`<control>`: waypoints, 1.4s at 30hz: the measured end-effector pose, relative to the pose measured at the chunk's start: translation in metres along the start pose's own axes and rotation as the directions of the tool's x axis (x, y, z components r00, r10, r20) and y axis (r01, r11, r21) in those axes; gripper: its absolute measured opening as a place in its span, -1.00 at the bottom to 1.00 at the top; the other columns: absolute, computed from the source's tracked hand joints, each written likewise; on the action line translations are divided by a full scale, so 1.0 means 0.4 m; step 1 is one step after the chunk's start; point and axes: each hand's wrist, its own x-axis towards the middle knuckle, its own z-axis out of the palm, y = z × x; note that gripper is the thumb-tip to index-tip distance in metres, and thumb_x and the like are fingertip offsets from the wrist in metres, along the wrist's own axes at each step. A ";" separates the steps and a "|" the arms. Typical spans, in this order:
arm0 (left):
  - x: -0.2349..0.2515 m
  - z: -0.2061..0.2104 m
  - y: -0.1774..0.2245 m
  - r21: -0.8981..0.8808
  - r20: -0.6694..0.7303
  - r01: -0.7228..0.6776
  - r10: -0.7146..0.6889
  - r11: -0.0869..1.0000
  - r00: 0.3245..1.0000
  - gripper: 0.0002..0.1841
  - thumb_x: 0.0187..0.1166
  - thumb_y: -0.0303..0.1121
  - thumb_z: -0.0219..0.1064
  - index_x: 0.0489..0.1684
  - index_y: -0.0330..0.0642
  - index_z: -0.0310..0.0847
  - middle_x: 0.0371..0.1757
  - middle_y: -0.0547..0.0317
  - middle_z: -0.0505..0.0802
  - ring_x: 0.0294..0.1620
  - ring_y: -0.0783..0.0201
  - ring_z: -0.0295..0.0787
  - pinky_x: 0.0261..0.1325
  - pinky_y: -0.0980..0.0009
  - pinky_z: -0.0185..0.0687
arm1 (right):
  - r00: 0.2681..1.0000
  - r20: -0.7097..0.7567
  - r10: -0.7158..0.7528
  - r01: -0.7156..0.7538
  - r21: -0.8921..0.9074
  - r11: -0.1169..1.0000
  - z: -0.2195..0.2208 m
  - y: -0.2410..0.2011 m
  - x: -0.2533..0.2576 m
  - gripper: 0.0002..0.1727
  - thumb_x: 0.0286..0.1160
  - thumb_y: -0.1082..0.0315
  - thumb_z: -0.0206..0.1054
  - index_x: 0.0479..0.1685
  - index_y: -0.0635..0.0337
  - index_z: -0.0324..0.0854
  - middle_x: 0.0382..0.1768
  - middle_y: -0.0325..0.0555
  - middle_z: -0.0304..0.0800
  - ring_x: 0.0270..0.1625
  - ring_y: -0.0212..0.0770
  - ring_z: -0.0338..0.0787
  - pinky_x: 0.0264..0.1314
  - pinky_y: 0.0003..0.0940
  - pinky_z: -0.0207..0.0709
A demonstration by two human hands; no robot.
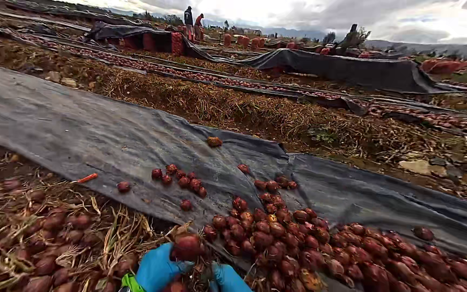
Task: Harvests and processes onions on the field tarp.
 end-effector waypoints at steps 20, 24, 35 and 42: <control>-0.067 -0.012 -0.005 0.005 0.453 0.119 -0.109 0.993 0.885 -0.52 0.75 0.09 0.19 -0.03 -0.15 0.83 -0.17 0.00 0.92 -0.05 0.02 0.87 0.20 -0.16 0.68 | 0.950 0.303 0.073 0.053 -0.387 0.921 0.067 -0.065 0.068 0.01 0.56 -0.59 -0.42 -0.35 0.10 0.71 -0.63 -0.16 0.67 -0.61 -0.17 0.67 -0.44 -0.10 0.63; 0.260 0.020 -0.227 -0.049 0.074 0.358 -0.354 0.933 0.932 -0.55 0.71 0.15 0.23 0.00 0.01 0.86 -0.12 0.06 0.96 0.04 -0.01 0.91 0.26 -0.25 0.69 | 0.993 0.042 0.109 -0.105 -0.092 0.990 -0.002 -0.029 0.143 0.03 0.62 -0.52 -0.47 -0.12 0.15 0.77 -0.71 -0.17 0.62 -0.73 -0.22 0.58 -0.66 -0.25 0.57; 0.553 0.269 -0.338 0.098 0.310 0.645 -0.640 0.757 0.703 -0.30 0.31 -0.02 0.60 0.39 -0.27 0.61 0.23 -0.26 0.84 0.31 -0.19 0.80 0.34 -0.29 0.67 | 0.886 -0.027 0.462 -0.461 0.027 0.887 -0.046 0.102 0.106 0.01 0.66 -0.47 -0.49 -0.21 0.22 0.70 -0.64 -0.05 0.71 -0.70 -0.13 0.66 -0.62 -0.20 0.64; 0.323 0.085 -0.276 -0.008 0.478 0.349 -0.303 0.937 0.824 -0.36 0.78 0.26 0.05 0.19 -0.17 0.75 0.03 -0.18 0.87 0.19 -0.15 0.82 0.33 -0.28 0.62 | 0.874 0.033 0.484 -0.476 0.254 0.842 -0.005 0.068 0.225 -0.07 0.80 -0.29 -0.58 0.07 0.24 0.64 -0.67 -0.08 0.60 -0.70 -0.13 0.61 -0.62 -0.17 0.63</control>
